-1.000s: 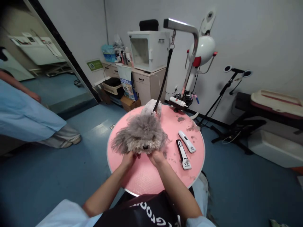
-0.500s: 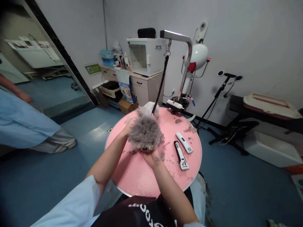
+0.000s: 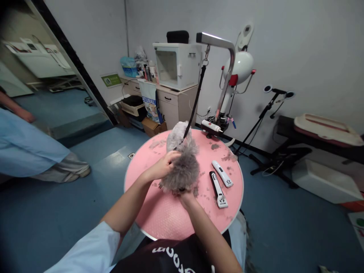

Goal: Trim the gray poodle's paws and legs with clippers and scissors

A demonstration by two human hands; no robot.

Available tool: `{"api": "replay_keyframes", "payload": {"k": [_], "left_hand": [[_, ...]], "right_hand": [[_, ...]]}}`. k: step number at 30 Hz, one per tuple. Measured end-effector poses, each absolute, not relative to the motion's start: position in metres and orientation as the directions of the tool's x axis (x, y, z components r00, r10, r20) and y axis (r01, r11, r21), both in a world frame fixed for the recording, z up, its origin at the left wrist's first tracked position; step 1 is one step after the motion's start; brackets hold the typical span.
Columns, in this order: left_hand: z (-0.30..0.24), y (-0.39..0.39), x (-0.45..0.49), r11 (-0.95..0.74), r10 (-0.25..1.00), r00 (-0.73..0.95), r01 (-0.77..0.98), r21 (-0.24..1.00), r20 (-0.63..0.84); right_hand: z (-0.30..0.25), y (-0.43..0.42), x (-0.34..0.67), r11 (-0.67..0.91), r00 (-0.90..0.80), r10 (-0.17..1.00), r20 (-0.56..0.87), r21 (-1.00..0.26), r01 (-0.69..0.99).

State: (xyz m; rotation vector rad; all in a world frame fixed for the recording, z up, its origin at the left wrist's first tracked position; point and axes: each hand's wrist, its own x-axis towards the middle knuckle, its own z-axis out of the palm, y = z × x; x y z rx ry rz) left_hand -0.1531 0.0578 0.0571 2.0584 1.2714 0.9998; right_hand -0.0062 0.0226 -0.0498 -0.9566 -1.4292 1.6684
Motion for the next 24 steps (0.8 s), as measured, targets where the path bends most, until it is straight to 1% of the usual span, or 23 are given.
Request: {"api": "replay_keyframes", "payload": {"k": [3, 4, 5, 6, 7, 8, 9, 10, 11, 13, 15, 16, 17, 18, 19, 20, 21, 22, 24], "left_hand": [[0.052, 0.046, -0.139, -0.413, 0.911, 0.273, 0.593, 0.691, 0.309], [0.051, 0.042, -0.134, -0.414, 0.91, 0.276, 0.622, 0.664, 0.309], [0.051, 0.04, -0.128, -0.417, 0.909, 0.276, 0.647, 0.639, 0.313], [0.051, 0.038, -0.123, -0.419, 0.907, 0.271, 0.665, 0.618, 0.324], [0.05, 0.036, -0.117, -0.424, 0.903, 0.264, 0.677, 0.601, 0.339], [0.049, 0.035, -0.112, -0.433, 0.896, 0.257, 0.681, 0.591, 0.362], [0.046, 0.033, -0.108, -0.448, 0.887, 0.252, 0.676, 0.585, 0.388], [0.041, 0.031, -0.106, -0.464, 0.876, 0.245, 0.662, 0.589, 0.415], [0.035, 0.028, -0.104, -0.475, 0.869, 0.23, 0.636, 0.608, 0.439], [0.015, 0.02, -0.106, -0.464, 0.871, 0.144, 0.551, 0.693, 0.469], [-0.011, 0.011, -0.114, -0.386, 0.898, -0.039, 0.41, 0.826, 0.439], [-0.024, 0.007, -0.118, -0.342, 0.902, -0.154, 0.318, 0.884, 0.404], [-0.036, 0.004, -0.124, -0.273, 0.902, -0.281, 0.217, 0.937, 0.328], [-0.045, 0.002, -0.128, -0.188, 0.882, -0.42, 0.106, 0.977, 0.215], [-0.051, 0.001, -0.133, -0.135, 0.832, -0.542, 0.01, 0.991, 0.119], [-0.053, 0.003, -0.136, -0.116, 0.782, -0.621, -0.05, 0.992, 0.06], [-0.054, 0.005, -0.138, -0.119, 0.747, -0.663, -0.069, 0.99, 0.043], [-0.052, 0.01, -0.139, -0.132, 0.742, -0.667, -0.05, 0.99, 0.065], [-0.046, 0.022, -0.138, -0.139, 0.797, -0.588, 0.043, 0.989, 0.137]], "right_hand": [[-0.018, 0.004, 0.032, -0.118, -0.517, 0.847, -0.122, -0.992, 0.04], [0.0, -0.001, 0.045, -0.111, -0.572, 0.809, -0.138, -0.99, 0.082], [0.019, -0.004, 0.055, -0.069, -0.653, 0.742, -0.151, -0.986, 0.149], [0.04, -0.004, 0.061, 0.017, -0.672, 0.732, -0.11, -0.983, 0.18], [0.058, 0.0, 0.063, 0.162, -0.641, 0.767, 0.006, -0.969, 0.185], [0.074, 0.008, 0.059, 0.322, -0.548, 0.819, 0.168, -0.926, 0.198], [0.085, 0.019, 0.051, 0.449, -0.45, 0.836, 0.315, -0.863, 0.232], [0.09, 0.032, 0.041, 0.518, -0.391, 0.831, 0.396, -0.806, 0.287], [0.089, 0.045, 0.03, 0.537, -0.371, 0.832, 0.413, -0.768, 0.349], [0.074, 0.066, 0.01, 0.512, -0.383, 0.85, 0.362, -0.738, 0.439], [0.048, 0.076, 0.0, 0.499, -0.423, 0.852, 0.31, -0.726, 0.473], [0.033, 0.076, -0.001, 0.489, -0.411, 0.86, 0.303, -0.721, 0.49], [0.02, 0.075, -0.001, 0.468, -0.396, 0.872, 0.287, -0.724, 0.507], [0.007, 0.071, -0.001, 0.447, -0.376, 0.885, 0.275, -0.729, 0.518], [-0.004, 0.067, 0.0, 0.426, -0.355, 0.896, 0.265, -0.735, 0.528], [-0.013, 0.063, 0.001, 0.409, -0.339, 0.905, 0.256, -0.74, 0.534], [-0.02, 0.059, 0.001, 0.399, -0.326, 0.911, 0.253, -0.743, 0.537], [-0.026, 0.055, 0.0, 0.394, -0.318, 0.914, 0.253, -0.745, 0.538], [-0.034, 0.051, -0.003, 0.389, -0.309, 0.916, 0.256, -0.75, 0.535]]}}
